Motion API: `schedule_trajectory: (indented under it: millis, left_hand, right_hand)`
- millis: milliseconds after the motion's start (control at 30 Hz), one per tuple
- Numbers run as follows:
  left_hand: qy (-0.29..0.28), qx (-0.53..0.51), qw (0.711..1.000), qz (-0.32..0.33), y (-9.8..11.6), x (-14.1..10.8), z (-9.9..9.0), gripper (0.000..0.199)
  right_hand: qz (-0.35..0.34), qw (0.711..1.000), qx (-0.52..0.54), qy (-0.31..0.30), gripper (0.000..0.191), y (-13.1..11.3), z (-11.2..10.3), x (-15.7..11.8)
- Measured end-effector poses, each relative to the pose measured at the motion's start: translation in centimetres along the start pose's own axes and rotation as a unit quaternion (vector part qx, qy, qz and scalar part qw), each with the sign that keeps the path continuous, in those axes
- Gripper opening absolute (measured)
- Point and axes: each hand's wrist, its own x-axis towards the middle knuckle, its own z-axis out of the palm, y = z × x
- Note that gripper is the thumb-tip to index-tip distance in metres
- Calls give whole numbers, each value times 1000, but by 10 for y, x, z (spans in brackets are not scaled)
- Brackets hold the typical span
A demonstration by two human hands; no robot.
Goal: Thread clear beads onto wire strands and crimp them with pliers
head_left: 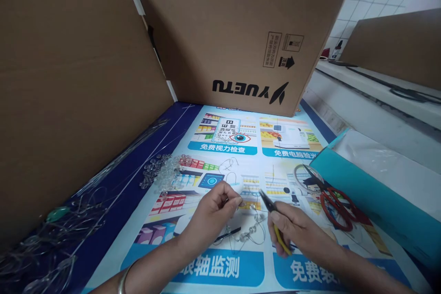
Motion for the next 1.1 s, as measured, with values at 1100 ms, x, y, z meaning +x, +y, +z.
schedule_trajectory:
  millis: [1100]
  left_hand:
    - [-103, 35, 994, 32, 1, -6, -3, 17]
  right_hand:
    - [-102, 881, -461, 38, 36, -13, -35, 2]
